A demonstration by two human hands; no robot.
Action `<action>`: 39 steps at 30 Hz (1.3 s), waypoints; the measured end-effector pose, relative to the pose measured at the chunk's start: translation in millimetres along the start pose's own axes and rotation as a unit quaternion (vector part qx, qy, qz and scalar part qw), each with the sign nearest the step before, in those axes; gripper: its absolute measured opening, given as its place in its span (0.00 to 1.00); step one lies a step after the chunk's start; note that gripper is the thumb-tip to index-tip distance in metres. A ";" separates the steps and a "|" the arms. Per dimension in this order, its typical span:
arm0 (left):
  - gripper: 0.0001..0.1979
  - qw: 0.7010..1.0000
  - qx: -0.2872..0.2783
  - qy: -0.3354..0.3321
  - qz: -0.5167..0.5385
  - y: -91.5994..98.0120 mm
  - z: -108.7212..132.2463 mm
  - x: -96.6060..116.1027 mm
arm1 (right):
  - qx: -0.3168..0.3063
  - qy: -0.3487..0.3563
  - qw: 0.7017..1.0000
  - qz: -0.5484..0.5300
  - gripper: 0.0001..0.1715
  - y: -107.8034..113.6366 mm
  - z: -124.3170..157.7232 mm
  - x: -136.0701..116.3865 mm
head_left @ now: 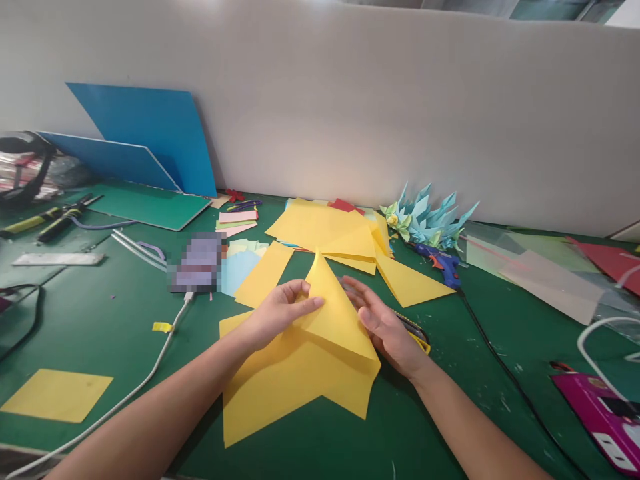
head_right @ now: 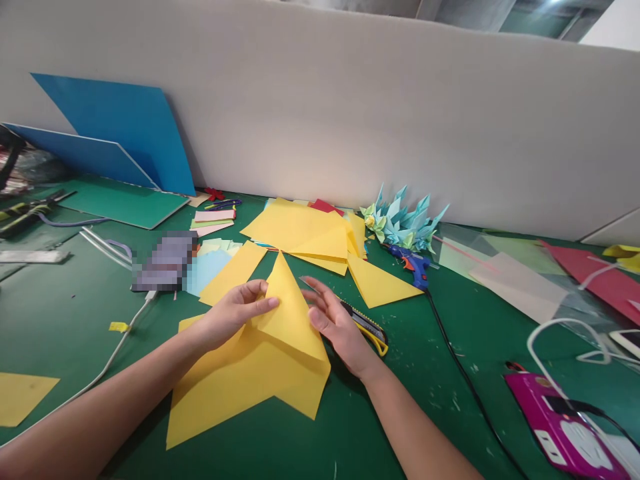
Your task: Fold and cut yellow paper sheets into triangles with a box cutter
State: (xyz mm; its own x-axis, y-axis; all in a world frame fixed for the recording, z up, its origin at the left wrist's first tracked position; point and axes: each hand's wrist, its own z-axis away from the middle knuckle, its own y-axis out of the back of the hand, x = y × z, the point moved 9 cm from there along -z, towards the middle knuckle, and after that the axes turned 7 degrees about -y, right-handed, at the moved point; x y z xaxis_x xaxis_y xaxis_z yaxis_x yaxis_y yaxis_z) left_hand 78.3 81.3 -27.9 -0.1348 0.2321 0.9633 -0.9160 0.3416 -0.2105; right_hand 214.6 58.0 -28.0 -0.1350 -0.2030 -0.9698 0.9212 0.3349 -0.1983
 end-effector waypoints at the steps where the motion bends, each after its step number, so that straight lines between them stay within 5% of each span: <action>1: 0.19 1.000 -0.013 -0.003 0.000 -3.8 0.7 0.4 | -0.015 -0.040 0.999 -0.031 0.39 -2.1 -0.9 6.4; 7: 0.19 0.999 -0.035 -0.018 -0.031 -14.6 2.5 0.3 | 0.009 -0.154 0.987 -0.032 0.28 -4.6 0.3 26.9; 14: 0.29 0.993 0.032 -0.071 -0.087 2.9 -1.8 3.4 | 0.073 -0.157 0.982 -0.073 0.27 -1.7 -0.6 27.7; 20: 0.18 0.990 -0.037 -0.031 -0.132 -11.0 -0.5 0.3 | 0.100 -0.135 0.982 -0.082 0.26 4.7 -1.2 25.9; 26: 0.15 0.987 -0.009 -0.031 -0.161 -7.0 0.4 3.5 | 0.100 -0.139 0.981 -0.089 0.28 2.4 0.1 23.8; 33: 0.15 0.988 -0.066 -0.018 -0.137 -15.5 3.9 5.2 | 0.062 -0.158 0.978 -0.121 0.24 2.7 0.5 21.4; 39: 0.15 0.987 -0.043 -0.019 -0.154 -11.5 4.4 5.0 | 0.066 -0.170 0.974 -0.133 0.22 4.8 -1.8 27.1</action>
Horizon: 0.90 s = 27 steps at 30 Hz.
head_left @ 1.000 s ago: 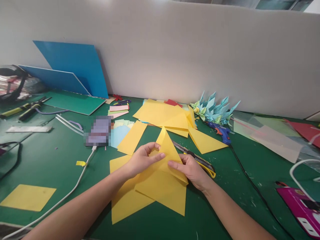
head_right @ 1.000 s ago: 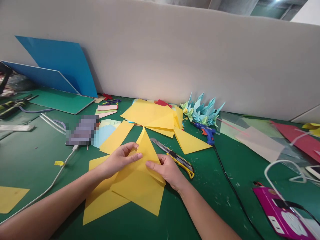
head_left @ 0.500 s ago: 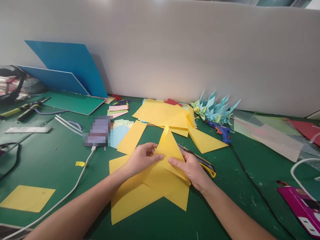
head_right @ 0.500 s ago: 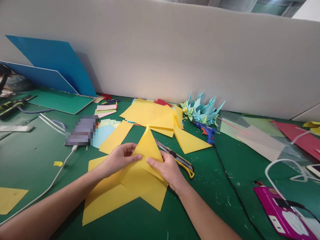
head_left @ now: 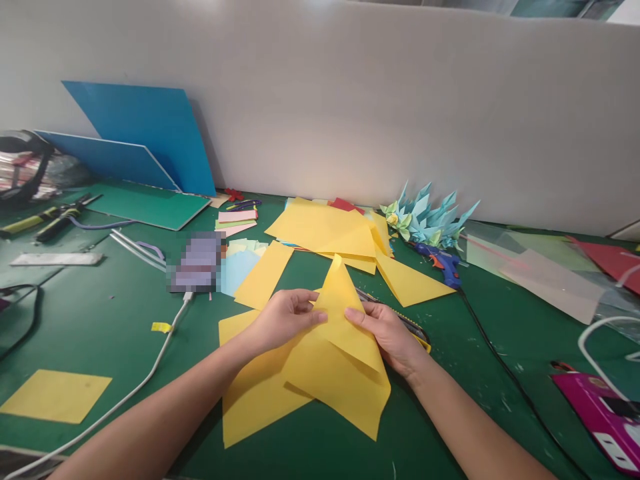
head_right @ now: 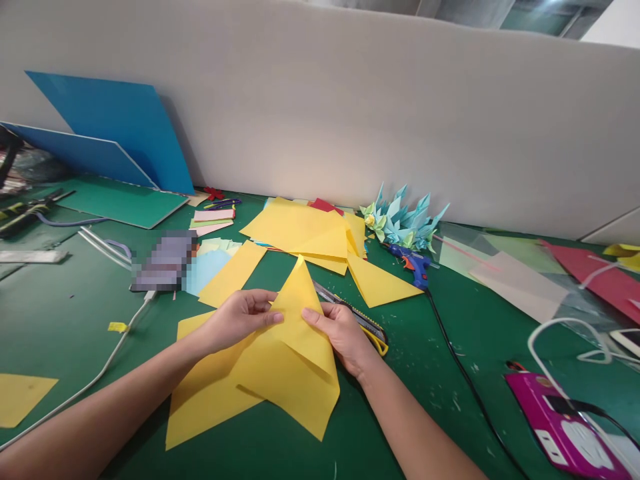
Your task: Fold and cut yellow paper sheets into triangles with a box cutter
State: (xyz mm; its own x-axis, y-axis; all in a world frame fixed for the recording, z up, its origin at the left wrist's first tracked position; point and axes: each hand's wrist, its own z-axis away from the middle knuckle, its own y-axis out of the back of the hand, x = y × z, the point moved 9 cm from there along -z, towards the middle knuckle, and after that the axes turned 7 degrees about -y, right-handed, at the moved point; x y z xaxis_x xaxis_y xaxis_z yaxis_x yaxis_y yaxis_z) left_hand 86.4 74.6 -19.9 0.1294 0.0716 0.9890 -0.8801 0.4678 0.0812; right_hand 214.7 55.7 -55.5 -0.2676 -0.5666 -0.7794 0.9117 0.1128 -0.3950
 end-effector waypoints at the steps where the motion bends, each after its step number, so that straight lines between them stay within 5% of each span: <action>1: 0.15 1.000 0.004 0.004 0.003 0.5 -0.1 -1.3 | 0.003 0.001 1.000 -0.002 0.22 -0.1 -0.2 0.0; 14: 0.22 0.999 0.042 0.016 0.015 10.6 -3.1 -14.2 | 0.004 0.028 1.000 0.005 0.26 -2.3 2.1 -4.9; 21: 0.23 1.000 -0.017 0.014 0.016 2.3 -2.0 -8.5 | -0.024 0.038 0.999 -0.009 0.25 -5.6 0.2 -7.7; 27: 0.25 0.997 -0.063 0.048 -0.005 -2.9 2.4 -13.8 | 0.037 0.032 0.999 -0.005 0.22 3.5 -1.4 -5.8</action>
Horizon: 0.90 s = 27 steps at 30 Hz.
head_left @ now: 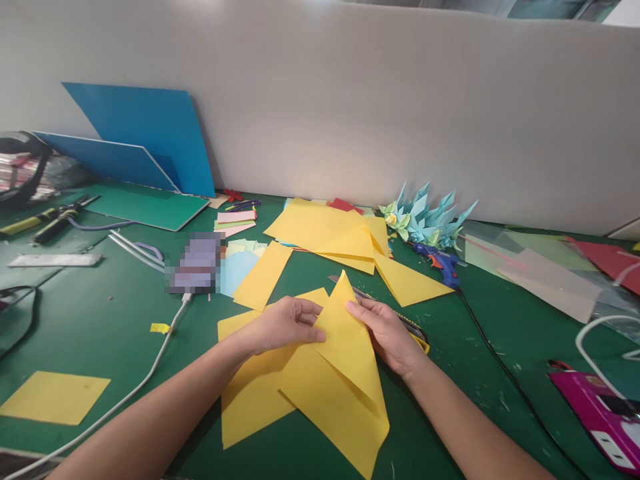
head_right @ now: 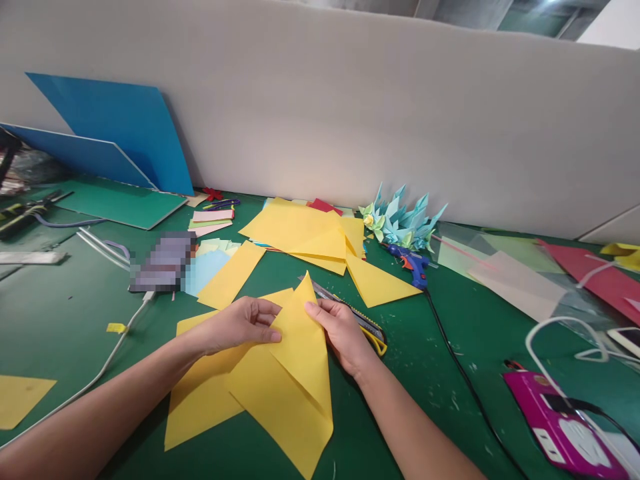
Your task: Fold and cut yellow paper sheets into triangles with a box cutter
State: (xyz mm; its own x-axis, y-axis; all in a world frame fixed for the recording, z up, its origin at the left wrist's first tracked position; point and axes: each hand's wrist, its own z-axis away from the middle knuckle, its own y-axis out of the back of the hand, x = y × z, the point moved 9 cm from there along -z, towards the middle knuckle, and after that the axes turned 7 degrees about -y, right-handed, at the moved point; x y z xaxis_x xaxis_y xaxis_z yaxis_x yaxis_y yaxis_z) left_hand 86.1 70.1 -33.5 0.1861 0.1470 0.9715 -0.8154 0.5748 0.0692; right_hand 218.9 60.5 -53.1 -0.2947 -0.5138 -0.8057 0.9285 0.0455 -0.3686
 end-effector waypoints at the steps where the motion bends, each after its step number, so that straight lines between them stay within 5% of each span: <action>1: 0.27 1.000 -0.008 0.002 -0.002 -0.8 0.1 -0.6 | 0.003 0.000 1.000 0.002 0.22 0.2 0.0 0.4; 6: 0.33 1.000 0.002 0.002 -0.022 2.4 0.6 -0.3 | 0.016 0.025 0.999 0.021 0.23 0.4 0.7 -2.6; 15: 0.24 1.000 -0.004 -0.001 -0.021 -0.9 -0.8 -2.0 | 0.045 0.053 0.997 0.046 0.22 6.9 1.4 -6.9; 27: 0.25 1.000 -0.006 -0.010 -0.024 -2.3 -1.6 -1.0 | 0.054 0.045 0.997 0.035 0.25 11.8 -3.2 1.6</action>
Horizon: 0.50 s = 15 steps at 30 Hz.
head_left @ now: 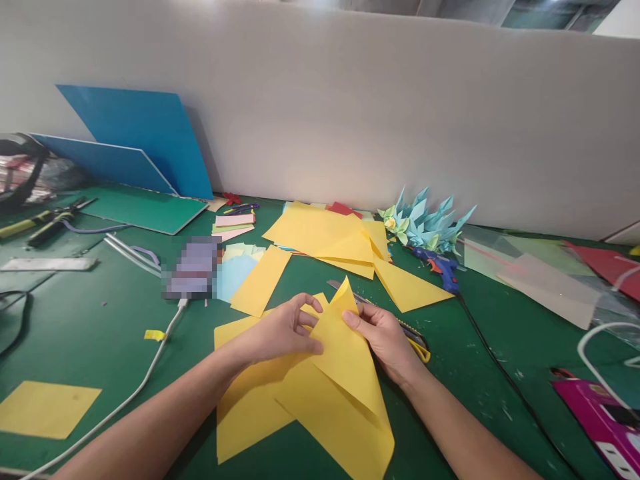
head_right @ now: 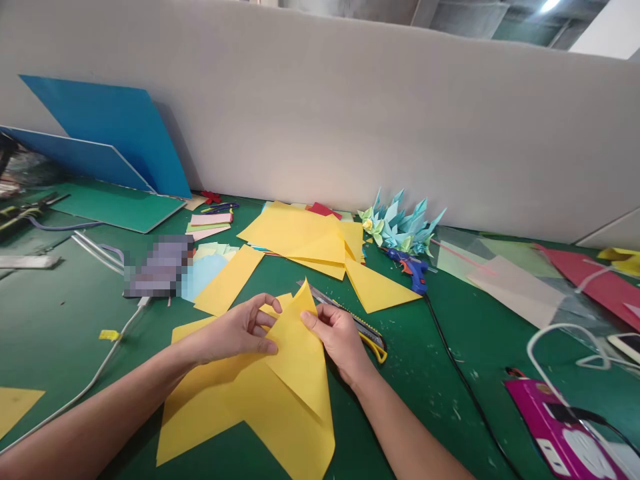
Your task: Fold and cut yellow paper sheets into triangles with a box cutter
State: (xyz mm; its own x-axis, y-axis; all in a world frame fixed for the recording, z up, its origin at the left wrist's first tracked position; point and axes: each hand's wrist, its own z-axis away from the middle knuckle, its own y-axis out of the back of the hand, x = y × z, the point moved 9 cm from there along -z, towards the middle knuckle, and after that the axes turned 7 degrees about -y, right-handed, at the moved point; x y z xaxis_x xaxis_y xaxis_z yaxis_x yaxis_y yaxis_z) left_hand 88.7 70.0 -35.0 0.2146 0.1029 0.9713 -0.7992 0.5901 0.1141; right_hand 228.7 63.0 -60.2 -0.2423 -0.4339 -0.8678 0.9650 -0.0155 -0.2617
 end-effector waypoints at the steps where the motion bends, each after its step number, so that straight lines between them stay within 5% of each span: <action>1: 0.26 1.000 0.008 0.000 0.003 0.8 -0.6 -0.9 | 0.000 -0.002 1.000 0.004 0.25 -0.2 -0.2 0.5; 6: 0.23 0.999 0.049 0.006 -0.021 4.2 -3.4 -4.0 | -0.021 -0.006 0.999 0.026 0.23 -7.1 1.6 0.7; 15: 0.22 0.997 0.037 0.026 -0.065 0.6 -2.5 -4.7 | -0.008 0.014 1.000 0.007 0.24 -4.5 -0.7 -2.6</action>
State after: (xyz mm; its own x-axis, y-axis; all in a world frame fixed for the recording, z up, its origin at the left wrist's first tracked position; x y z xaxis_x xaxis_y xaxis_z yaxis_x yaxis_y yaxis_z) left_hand 88.6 71.8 -40.1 0.3465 0.0722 0.9353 -0.8013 0.5412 0.2551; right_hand 225.0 64.9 -57.0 -0.2323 -0.4083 -0.8828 0.9665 0.0049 -0.2566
